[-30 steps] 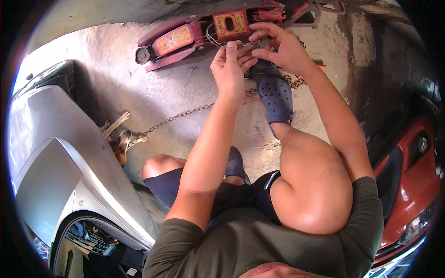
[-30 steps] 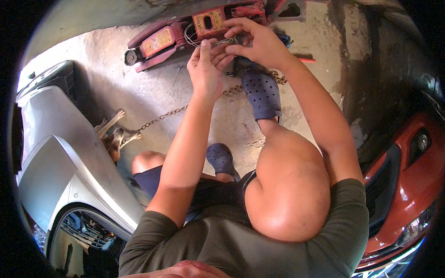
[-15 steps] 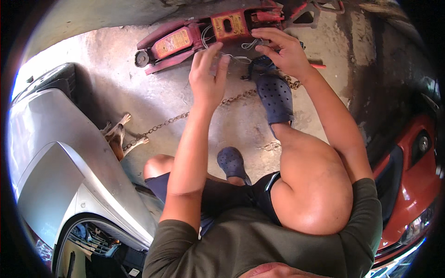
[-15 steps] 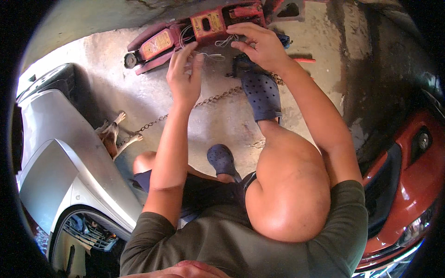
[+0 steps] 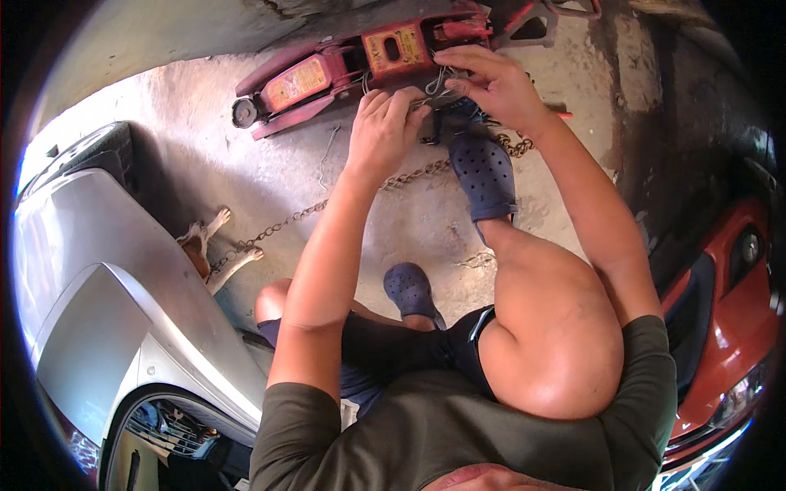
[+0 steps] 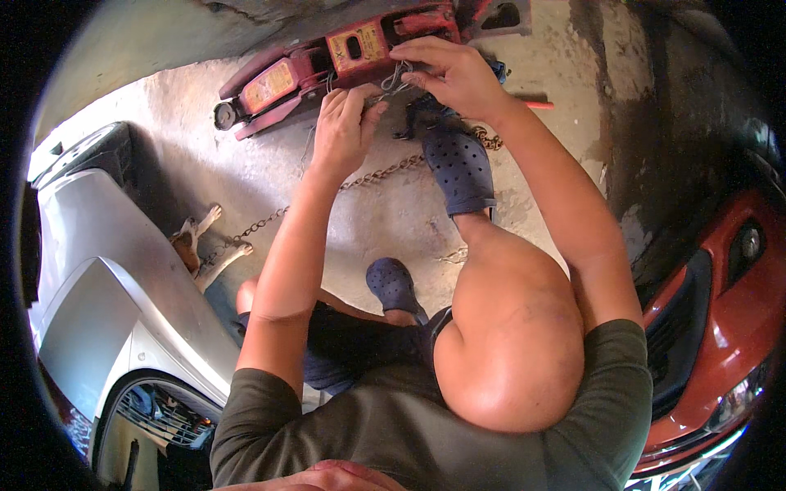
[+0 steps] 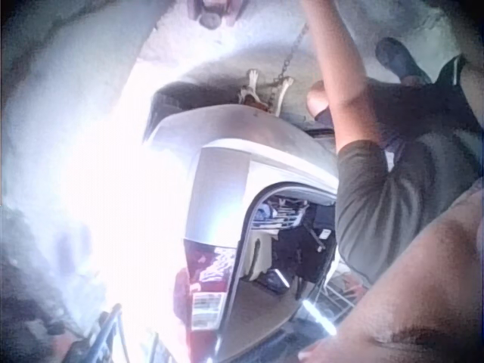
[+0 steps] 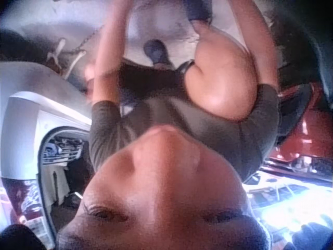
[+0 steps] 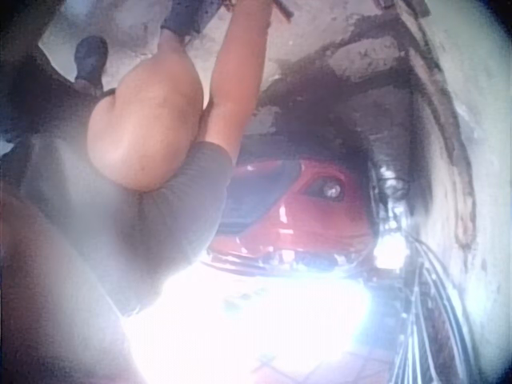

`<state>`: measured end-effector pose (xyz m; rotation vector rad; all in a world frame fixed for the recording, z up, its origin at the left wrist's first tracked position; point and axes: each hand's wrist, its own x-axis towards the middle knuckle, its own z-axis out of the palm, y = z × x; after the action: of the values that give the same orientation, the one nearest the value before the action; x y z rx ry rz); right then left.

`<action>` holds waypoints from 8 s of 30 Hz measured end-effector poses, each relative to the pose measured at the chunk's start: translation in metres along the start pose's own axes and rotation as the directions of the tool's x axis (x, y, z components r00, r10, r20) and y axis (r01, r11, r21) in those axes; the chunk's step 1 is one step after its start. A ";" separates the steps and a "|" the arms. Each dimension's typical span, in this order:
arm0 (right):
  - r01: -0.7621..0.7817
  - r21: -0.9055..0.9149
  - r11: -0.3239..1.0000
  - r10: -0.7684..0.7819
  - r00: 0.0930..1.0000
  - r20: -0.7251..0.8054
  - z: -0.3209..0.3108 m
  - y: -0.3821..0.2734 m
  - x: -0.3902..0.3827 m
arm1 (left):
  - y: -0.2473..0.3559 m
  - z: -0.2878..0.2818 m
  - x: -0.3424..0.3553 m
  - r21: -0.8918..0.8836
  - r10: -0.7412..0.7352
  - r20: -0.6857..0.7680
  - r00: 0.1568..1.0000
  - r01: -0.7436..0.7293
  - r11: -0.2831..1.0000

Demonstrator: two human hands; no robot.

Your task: The person is using pliers and wire to fix or join links of a metal chain near a car.

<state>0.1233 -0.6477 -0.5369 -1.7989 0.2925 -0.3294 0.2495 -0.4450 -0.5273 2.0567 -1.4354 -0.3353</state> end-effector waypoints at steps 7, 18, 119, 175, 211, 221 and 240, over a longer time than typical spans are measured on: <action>-0.243 0.158 0.957 0.231 0.969 0.091 -0.008 -0.003 0.013 | 0.003 0.003 0.008 -0.121 -0.066 -0.216 0.974 0.040 0.992; 0.022 -0.225 0.974 -0.032 0.999 -0.039 0.014 -0.012 0.031 | 0.013 0.016 0.014 -0.223 -0.229 -0.243 0.943 0.175 0.959; 0.702 -0.563 0.436 -0.556 0.702 0.444 -0.002 -0.012 0.040 | -0.005 -0.054 0.026 -0.605 -0.457 0.350 0.818 0.570 0.556; -0.132 -0.263 0.956 0.188 0.962 0.199 0.037 -0.024 0.026 | -0.050 -0.078 0.088 -0.256 0.086 0.895 0.437 0.346 0.903; -0.028 -0.307 0.951 0.117 0.954 0.276 0.029 -0.015 0.026 | -0.003 -0.035 0.027 -0.223 -0.178 0.389 0.904 0.279 0.934; 0.022 -0.298 0.954 0.056 0.967 0.250 0.011 -0.017 0.020 | 0.017 -0.027 0.012 -0.142 -0.264 0.117 0.957 0.279 0.950; 0.490 -0.602 0.630 -0.336 0.872 0.357 0.027 -0.031 0.003 | 0.021 -0.041 0.000 -0.296 -0.347 0.137 0.928 0.373 0.880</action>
<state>0.1363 -0.6170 -0.5126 -2.6260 -0.2127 -0.3772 0.2545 -0.4362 -0.4824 2.0468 -0.9534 -0.7591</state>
